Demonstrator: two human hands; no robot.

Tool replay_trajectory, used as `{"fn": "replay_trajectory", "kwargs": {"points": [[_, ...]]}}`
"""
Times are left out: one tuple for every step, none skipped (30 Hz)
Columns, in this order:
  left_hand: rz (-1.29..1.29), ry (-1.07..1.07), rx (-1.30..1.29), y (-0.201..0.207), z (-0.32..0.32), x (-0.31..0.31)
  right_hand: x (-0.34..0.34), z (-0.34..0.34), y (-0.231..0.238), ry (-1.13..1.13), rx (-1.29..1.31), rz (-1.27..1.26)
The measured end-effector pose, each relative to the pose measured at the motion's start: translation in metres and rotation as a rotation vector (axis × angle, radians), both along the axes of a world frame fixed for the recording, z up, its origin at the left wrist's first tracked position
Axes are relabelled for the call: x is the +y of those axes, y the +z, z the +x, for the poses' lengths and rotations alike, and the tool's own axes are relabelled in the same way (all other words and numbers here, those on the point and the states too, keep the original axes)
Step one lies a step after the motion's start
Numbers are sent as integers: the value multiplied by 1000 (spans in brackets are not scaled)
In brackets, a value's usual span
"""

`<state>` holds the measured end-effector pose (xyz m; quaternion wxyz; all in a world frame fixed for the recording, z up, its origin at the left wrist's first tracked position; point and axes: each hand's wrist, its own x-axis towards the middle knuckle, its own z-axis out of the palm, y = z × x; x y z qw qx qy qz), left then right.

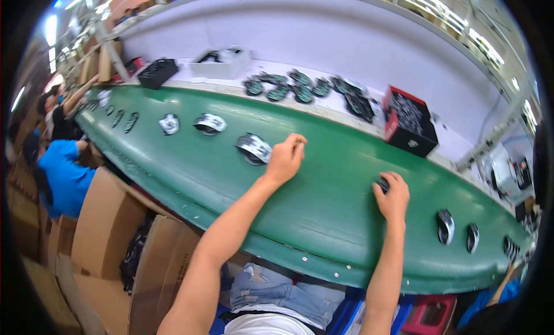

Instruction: The person assembles computer mice on a conveyor belt by inserting scroll wheels into mouse base assemblies and snapping top covers onto the bases by hand.

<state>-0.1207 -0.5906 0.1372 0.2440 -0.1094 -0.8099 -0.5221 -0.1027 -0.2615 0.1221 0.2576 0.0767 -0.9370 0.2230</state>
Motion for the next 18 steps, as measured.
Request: {"fn": "replay_trajectory", "kwargs": {"points": [[-80, 105, 83, -4, -6, -7, 7, -1, -2, -7, -15, 4], [-173, 229, 157, -6, -8, -22, 3, 5, 3, -98, -58, 63], [-208, 318, 212, -6, -13, -29, 9, 9, 8, -195, -109, 93], [-240, 400, 266, -2, -16, -35, 18, 14, 14, -306, -168, 132], [-298, 499, 219, 3, -16, -38, 37, 12, 12, -375, -172, 194], [-353, 601, 169, 7, -15, -42, 45, 11, 11, -447, -193, 152], [-376, 692, 204, 1, -17, -55, 46, 8, 5, -466, -166, 146], [-451, 783, 173, -5, -17, -61, 36, 2, 3, -440, -147, 142], [-531, 858, 142, -11, -19, -59, 29, 2, 0, -417, -15, 148], [-618, 861, 107, -16, -21, -60, 22, 2, 0, -398, 117, 153], [-609, 863, 105, -22, -22, -57, 0, 7, 13, -298, 142, 157], [-608, 805, 29, -21, -25, -51, -12, 8, 13, -172, 220, 151], [-615, 753, -51, -22, -25, -49, -36, 15, 14, -64, 187, 112], [-604, 747, -41, -22, -25, -44, -53, 18, 3, 82, 188, 40], [-648, 659, -36, -25, -22, -42, -74, 27, 0, 206, 79, -43], [-691, 568, -29, -26, -18, -39, -92, 35, -6, 298, 42, -50], [-703, 511, 23, -22, -13, -29, -101, 40, -8, 371, -35, -14], [-628, 398, 68, -23, -8, -25, -112, 48, -2, 411, -31, -41]]}}
